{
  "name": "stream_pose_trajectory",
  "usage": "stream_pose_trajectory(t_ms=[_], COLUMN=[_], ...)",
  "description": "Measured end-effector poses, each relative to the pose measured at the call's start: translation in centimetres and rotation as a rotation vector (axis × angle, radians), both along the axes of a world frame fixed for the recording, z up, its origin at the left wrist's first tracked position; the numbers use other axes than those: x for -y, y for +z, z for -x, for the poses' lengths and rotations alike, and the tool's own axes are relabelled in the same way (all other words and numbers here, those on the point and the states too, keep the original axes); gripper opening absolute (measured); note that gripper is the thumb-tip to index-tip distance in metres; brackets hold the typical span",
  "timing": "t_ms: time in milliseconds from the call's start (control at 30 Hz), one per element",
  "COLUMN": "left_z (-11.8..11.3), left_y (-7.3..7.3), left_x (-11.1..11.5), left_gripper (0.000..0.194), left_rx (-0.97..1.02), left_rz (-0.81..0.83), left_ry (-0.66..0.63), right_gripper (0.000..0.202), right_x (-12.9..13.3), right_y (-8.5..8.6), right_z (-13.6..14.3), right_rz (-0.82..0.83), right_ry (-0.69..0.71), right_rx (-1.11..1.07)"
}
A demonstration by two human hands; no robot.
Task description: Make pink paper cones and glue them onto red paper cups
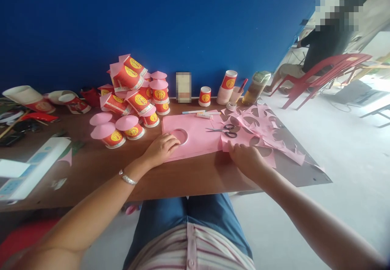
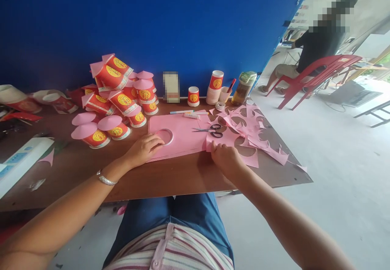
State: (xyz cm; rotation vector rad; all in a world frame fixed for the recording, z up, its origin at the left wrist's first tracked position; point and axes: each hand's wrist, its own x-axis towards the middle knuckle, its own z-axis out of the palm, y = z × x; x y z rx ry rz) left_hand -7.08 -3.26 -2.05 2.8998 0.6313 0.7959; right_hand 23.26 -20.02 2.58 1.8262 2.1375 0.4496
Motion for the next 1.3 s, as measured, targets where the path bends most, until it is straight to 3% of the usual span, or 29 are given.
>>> stream_pose_trajectory(t_ms=[67, 167, 300, 400, 500, 567, 667, 733, 800, 933, 1033, 1167, 1300], left_z=[0.0, 0.0, -0.2, -0.3, -0.1, 0.1, 0.5, 0.7, 0.7, 0.7, 1.0, 1.4, 1.6], left_y=[0.0, 0.0, 0.0, 0.1, 0.3, 0.5, 0.8, 0.9, 1.1, 1.4, 1.6, 1.8, 1.7], left_x=[0.0, -0.1, -0.2, -0.1, 0.1, 0.1, 0.1, 0.0, -0.1, -0.2, -0.2, -0.3, -0.5], left_gripper=[0.012, 0.012, 0.011, 0.011, 0.009, 0.007, 0.004, 0.003, 0.003, 0.004, 0.005, 0.005, 0.004], left_rx=[-0.004, -0.012, -0.005, 0.020, 0.057, 0.112, 0.191, 0.226, 0.245, 0.262, 0.309, 0.376, 0.388], left_rz=[0.003, 0.007, 0.013, 0.021, 0.027, 0.017, -0.007, -0.019, -0.026, -0.043, -0.077, -0.057, -0.053], left_ry=[0.005, 0.010, 0.002, 0.005, 0.023, 0.050, 0.085, 0.105, 0.126, 0.149, 0.186, 0.261, 0.294], right_gripper=[0.056, 0.044, 0.024, 0.022, 0.028, 0.030, 0.022, 0.020, 0.021, 0.017, 0.017, 0.017, 0.018], right_x=[-0.4, -1.4, -3.0, -4.1, -6.1, -8.0, -11.0, -12.2, -12.6, -11.3, -10.0, -8.8, -7.5], right_y=[0.4, 2.3, 8.4, 13.4, 15.2, 14.3, 11.5, 10.2, 9.8, 10.6, 9.6, 4.9, -0.7], right_z=[-0.3, -1.4, -3.5, -4.4, -4.1, -3.6, -3.0, -2.8, -2.5, -0.6, 1.7, 4.2, 5.6], right_rz=[-0.024, -0.104, -0.390, -0.713, -0.871, -0.695, -0.438, -0.414, -0.493, -0.820, -0.900, -0.623, -0.486], right_ry=[0.006, -0.022, -0.150, -0.137, 0.037, 0.090, 0.099, 0.124, 0.166, 0.241, 0.471, 0.796, 0.863], right_rx=[0.004, -0.056, -0.298, -0.566, -1.097, -1.376, -1.476, -1.486, -1.439, -1.173, -0.848, -0.353, -0.183])
